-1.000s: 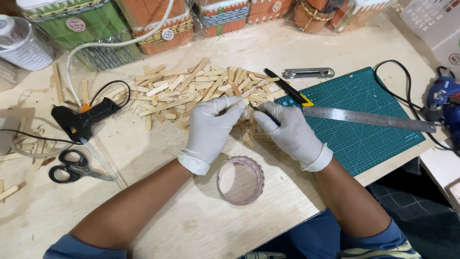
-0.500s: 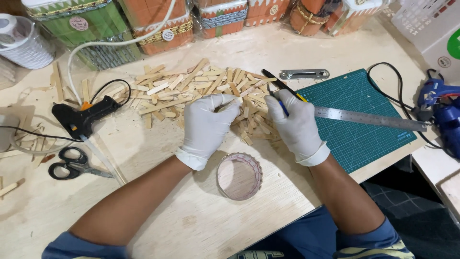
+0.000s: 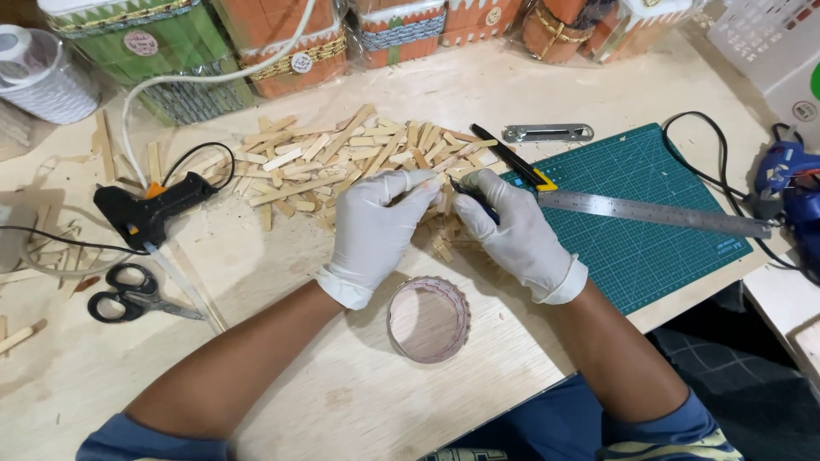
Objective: The person cuts wooden sticks with a utility knife, applies hot glue to the ends, and attaches them to a cylindrical cardboard form. They then use pliers to trim and shape the sticks around the form.
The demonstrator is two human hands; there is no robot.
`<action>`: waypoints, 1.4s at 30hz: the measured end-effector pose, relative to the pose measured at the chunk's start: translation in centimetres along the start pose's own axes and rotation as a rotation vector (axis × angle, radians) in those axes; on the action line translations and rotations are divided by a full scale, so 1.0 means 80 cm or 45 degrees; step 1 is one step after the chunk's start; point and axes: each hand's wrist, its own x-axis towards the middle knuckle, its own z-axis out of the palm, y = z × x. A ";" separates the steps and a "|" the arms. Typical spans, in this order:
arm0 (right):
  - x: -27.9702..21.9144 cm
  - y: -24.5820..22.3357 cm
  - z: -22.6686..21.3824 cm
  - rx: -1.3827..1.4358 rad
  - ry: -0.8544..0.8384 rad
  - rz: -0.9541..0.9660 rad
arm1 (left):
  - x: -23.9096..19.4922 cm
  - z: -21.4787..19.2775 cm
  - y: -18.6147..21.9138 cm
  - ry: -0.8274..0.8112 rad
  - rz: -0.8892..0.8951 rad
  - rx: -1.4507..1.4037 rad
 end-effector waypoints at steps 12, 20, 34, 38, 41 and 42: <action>-0.001 0.011 0.003 -0.025 -0.059 -0.003 | -0.006 0.001 -0.005 -0.029 0.023 -0.040; -0.004 0.037 0.013 -0.082 -0.035 0.008 | -0.008 0.002 -0.009 -0.016 0.032 -0.068; -0.011 0.044 0.025 -0.228 0.094 0.093 | -0.009 -0.001 0.003 -0.040 0.055 -0.049; -0.004 0.021 0.013 -0.053 0.218 0.161 | -0.007 -0.002 0.003 -0.097 -0.057 -0.021; 0.002 0.022 0.006 -0.091 0.250 0.238 | -0.002 0.000 -0.003 -0.164 -0.157 -0.021; 0.006 0.027 0.006 -0.202 0.223 0.276 | 0.002 0.000 -0.004 -0.195 -0.224 -0.009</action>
